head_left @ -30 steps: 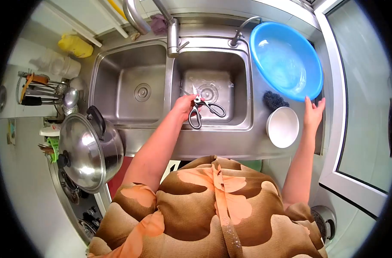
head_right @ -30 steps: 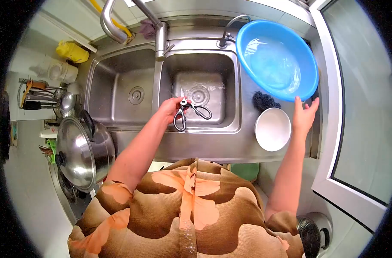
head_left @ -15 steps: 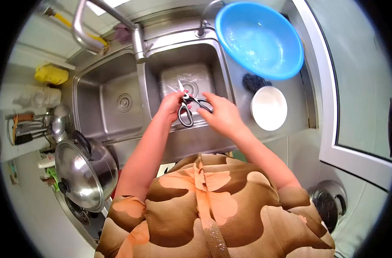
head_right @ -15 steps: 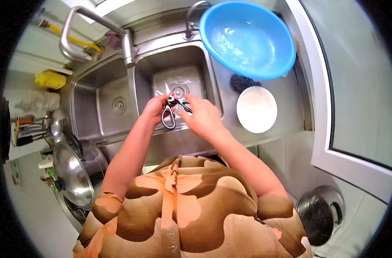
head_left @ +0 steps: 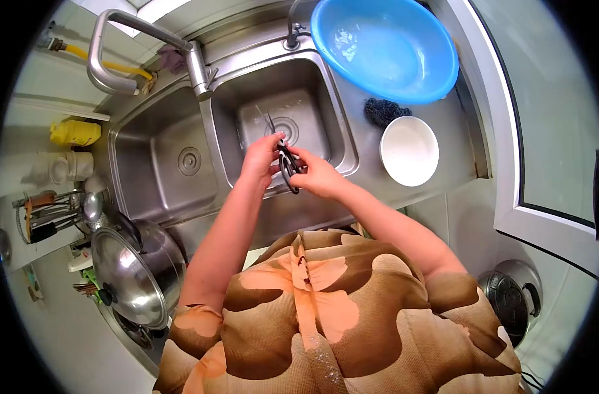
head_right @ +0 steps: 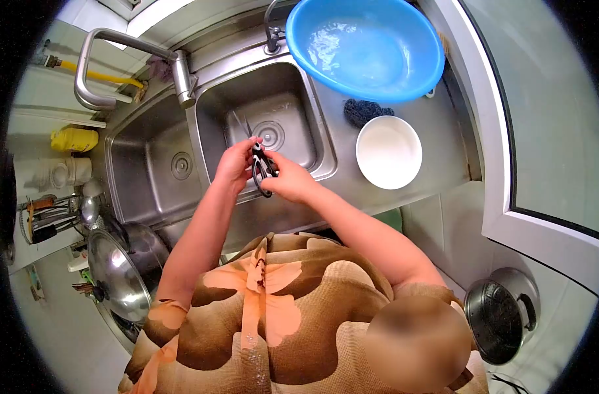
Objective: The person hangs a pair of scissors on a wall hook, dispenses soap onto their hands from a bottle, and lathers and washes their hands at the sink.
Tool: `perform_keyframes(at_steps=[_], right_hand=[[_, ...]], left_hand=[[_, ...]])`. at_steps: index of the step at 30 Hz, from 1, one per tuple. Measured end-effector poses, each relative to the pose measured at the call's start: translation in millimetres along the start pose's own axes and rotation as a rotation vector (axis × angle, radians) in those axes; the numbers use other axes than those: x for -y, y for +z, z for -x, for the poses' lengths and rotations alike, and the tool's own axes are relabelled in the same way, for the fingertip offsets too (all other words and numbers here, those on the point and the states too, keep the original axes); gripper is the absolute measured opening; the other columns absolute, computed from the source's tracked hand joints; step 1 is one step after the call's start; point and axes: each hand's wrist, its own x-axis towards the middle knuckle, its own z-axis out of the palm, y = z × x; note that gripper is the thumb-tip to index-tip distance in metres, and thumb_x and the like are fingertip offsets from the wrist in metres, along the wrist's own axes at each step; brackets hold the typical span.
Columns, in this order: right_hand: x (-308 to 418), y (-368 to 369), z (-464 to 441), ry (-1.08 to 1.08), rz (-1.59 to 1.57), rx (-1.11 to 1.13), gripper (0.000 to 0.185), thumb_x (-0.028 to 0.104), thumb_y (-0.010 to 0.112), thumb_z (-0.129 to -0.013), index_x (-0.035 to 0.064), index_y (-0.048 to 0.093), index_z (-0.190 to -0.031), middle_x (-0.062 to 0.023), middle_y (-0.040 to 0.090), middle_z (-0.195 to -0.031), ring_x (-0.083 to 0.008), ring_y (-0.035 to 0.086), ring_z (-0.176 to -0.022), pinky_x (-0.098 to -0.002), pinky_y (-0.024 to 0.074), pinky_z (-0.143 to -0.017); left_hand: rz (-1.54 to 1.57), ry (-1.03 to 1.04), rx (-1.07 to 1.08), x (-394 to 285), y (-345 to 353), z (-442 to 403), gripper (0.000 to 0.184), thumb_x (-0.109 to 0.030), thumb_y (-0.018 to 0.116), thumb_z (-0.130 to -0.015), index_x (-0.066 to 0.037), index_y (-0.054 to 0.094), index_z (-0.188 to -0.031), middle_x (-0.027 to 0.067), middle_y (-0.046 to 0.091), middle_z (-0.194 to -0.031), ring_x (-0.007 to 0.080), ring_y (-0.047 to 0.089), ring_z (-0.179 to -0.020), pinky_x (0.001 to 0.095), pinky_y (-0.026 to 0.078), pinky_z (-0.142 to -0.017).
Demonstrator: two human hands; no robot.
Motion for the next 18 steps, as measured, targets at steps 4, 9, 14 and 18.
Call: perform_keyframes(at_steps=[4,9,14,18], right_hand=[[8.9,-21.3,6.1,0.241,-0.829,0.364,0.058,0.02,0.055,-0.079,0.0104,0.038,-0.133,-0.0088,0.056,-0.117,-0.0145,0.057,-0.099,-0.0315,0.0442,-0.086],[3.3,-26.4,19.2,0.132,-1.317,0.593,0.048,0.032,0.056,-0.086,0.0132,0.043,-0.127,-0.0085,0.055,-0.12,-0.0195,0.056,-0.105,-0.037,0.0419,-0.091],[13.4,-31.8,33.4,0.169,-1.267,0.5,0.053,0.046,0.059,-0.083,0.0134,0.045,-0.123,-0.0071,0.056,-0.117,-0.0162,0.058,-0.098,-0.033,0.0458,-0.085],[-11.4,-22.0,31.5,0.142,-1.05,0.278,0.056,0.054,0.058,-0.081,0.0121,0.049,-0.118,-0.0051,0.06,-0.107,-0.0095,0.059,-0.079,-0.0245,0.0485,-0.066]], left_hand=[[-0.076,0.019,0.015,-5.6,-2.5,4.7,0.022,-0.031,0.057,-0.087,-0.011,0.061,-0.095,-0.0029,0.057,-0.08,0.0092,0.053,-0.073,0.0308,0.043,-0.064],[0.144,0.113,0.217,3.1,-3.5,0.3,0.025,-0.032,0.058,-0.087,-0.01,0.059,-0.098,-0.0004,0.055,-0.079,0.0123,0.052,-0.072,0.027,0.044,-0.063],[0.21,0.097,0.272,-3.5,15.7,14.8,0.019,-0.03,0.06,-0.086,-0.011,0.057,-0.09,-0.0003,0.054,-0.075,0.0121,0.051,-0.067,0.0249,0.044,-0.055],[0.107,0.065,0.291,-5.7,21.5,20.9,0.018,-0.024,0.061,-0.086,-0.013,0.049,-0.078,-0.0003,0.052,-0.073,0.0127,0.051,-0.066,0.0268,0.045,-0.058]])
